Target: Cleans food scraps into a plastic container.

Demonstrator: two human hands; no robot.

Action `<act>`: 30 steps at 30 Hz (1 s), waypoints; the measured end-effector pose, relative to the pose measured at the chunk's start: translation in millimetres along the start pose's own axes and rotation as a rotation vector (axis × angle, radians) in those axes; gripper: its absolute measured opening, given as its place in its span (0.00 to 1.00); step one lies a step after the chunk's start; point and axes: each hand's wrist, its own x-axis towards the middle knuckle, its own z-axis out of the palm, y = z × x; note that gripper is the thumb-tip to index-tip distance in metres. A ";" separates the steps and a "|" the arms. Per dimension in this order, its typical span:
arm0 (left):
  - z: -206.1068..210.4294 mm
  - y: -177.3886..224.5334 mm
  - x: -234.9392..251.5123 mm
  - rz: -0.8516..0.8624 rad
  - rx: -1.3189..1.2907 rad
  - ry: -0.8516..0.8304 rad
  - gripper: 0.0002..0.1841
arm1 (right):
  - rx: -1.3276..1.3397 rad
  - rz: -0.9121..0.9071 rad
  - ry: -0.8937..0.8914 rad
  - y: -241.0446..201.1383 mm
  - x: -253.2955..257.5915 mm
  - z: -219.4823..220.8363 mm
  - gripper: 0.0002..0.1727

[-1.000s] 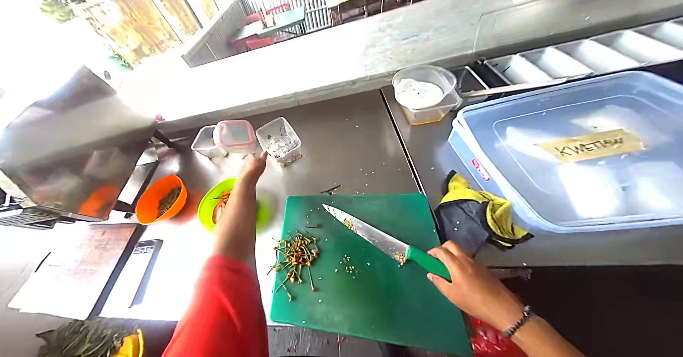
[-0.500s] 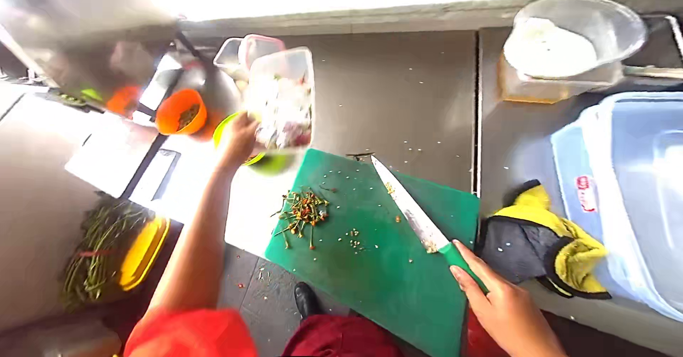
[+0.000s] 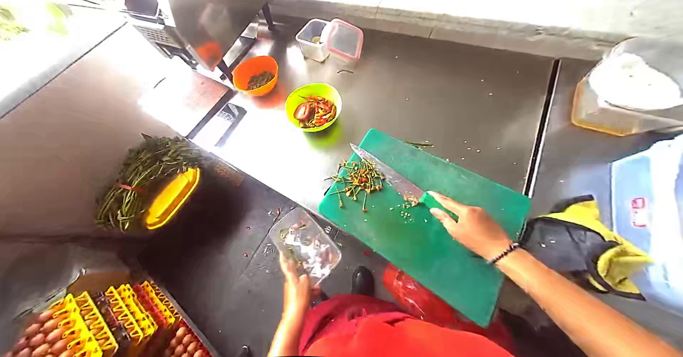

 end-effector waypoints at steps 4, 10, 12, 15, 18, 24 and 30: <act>20.7 -6.7 9.8 0.007 -0.043 -0.081 0.54 | -0.017 -0.057 0.010 -23.6 -23.7 21.2 0.25; 24.7 -10.7 15.5 0.024 -0.135 -0.152 0.54 | -0.099 -0.085 -0.096 -73.8 -84.5 62.0 0.26; 21.3 -12.9 17.2 0.027 -0.134 -0.169 0.55 | -0.131 -0.102 -0.107 -84.5 -104.4 75.0 0.26; 14.8 -14.4 18.9 0.054 -0.116 -0.200 0.56 | 0.006 -0.079 0.065 -82.6 -126.9 88.6 0.25; 11.4 -17.2 18.2 0.083 -0.082 -0.202 0.57 | 0.252 0.168 0.250 -55.3 -142.5 72.6 0.25; 8.1 -38.3 4.0 0.099 -0.002 -0.306 0.56 | 0.447 0.768 0.403 13.3 -164.6 28.7 0.27; 18.3 -47.8 -1.5 0.092 0.039 -0.423 0.57 | 0.309 0.648 0.298 -21.6 -160.9 55.3 0.27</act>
